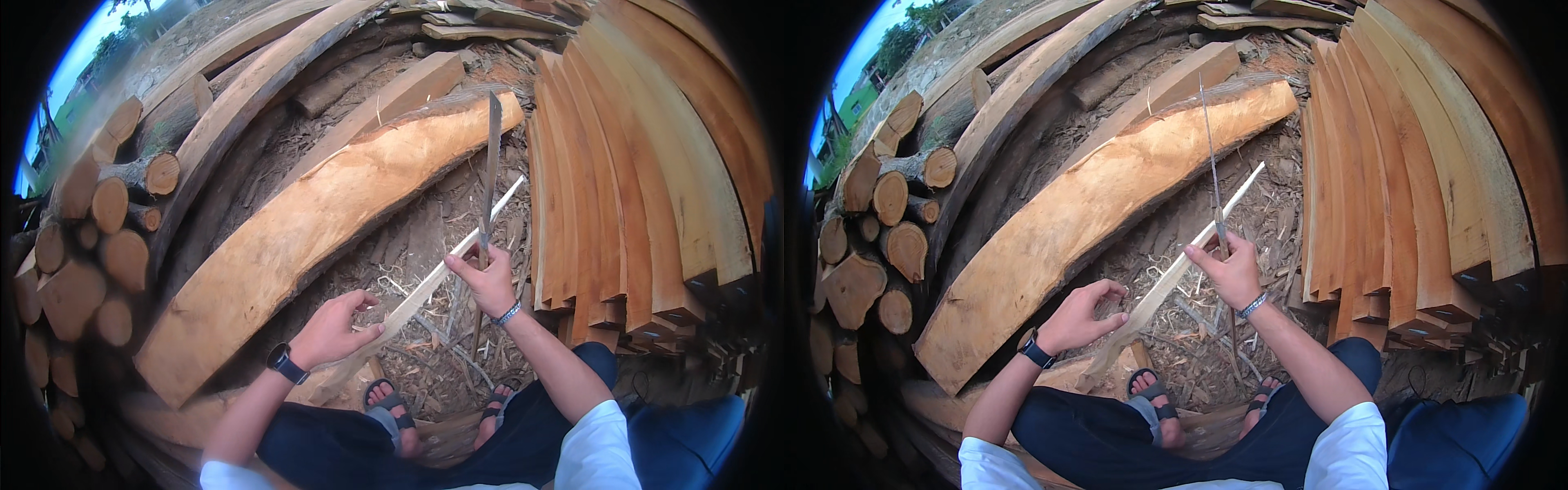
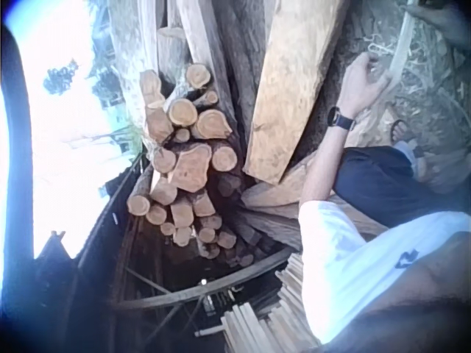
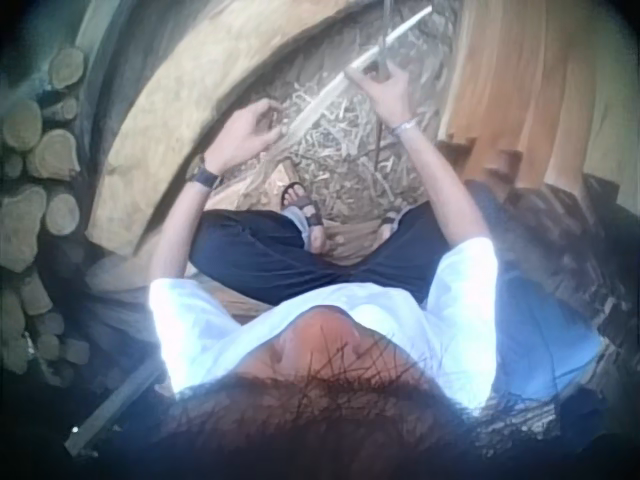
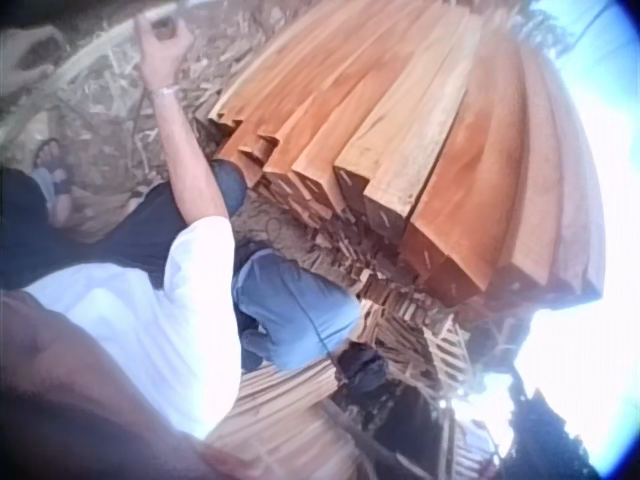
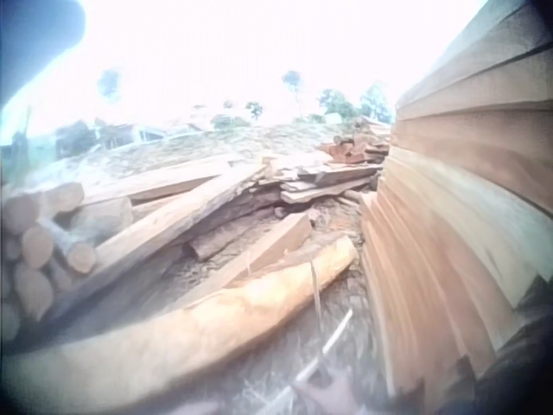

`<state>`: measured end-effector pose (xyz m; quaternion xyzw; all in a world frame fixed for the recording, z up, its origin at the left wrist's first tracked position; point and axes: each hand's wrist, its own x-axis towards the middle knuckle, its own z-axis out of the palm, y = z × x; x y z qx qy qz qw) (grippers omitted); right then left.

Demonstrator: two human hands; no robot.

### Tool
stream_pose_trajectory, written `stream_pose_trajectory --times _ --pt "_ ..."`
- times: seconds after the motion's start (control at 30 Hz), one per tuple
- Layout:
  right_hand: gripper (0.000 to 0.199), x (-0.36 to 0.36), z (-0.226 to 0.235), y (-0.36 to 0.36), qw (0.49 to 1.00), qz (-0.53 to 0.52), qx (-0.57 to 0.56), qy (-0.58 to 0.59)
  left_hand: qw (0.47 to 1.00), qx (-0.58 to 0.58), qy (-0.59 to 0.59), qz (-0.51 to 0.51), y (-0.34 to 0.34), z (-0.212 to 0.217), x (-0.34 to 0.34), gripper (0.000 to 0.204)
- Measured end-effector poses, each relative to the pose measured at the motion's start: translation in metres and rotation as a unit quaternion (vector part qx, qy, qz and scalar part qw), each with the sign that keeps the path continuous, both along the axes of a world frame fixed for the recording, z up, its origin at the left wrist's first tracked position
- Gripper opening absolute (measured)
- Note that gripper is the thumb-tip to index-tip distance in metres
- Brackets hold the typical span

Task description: The person uses a saw-like tool to shave thin layers off a piece of wood held in their left hand, working the tool along the wood's length.

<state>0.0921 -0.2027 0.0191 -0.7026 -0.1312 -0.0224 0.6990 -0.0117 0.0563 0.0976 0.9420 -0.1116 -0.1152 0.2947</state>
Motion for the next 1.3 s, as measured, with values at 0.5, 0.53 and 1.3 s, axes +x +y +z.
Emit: stream_pose_trajectory --times 0.5,0.53,1.3 --pt "0.023 -0.014 0.012 0.003 0.998 0.027 0.048 -0.003 0.98 0.077 -0.175 -0.047 -0.079 0.019 -0.023 0.088" --pt "0.023 -0.014 0.014 0.001 0.999 0.03 0.042 -0.004 0.981 0.076 -0.172 -0.053 -0.079 0.017 -0.022 0.087" --pt "0.024 -0.008 0.016 -0.008 0.996 0.088 0.002 0.003 0.999 0.0 -0.029 -0.031 -0.039 -0.024 -0.001 0.059"
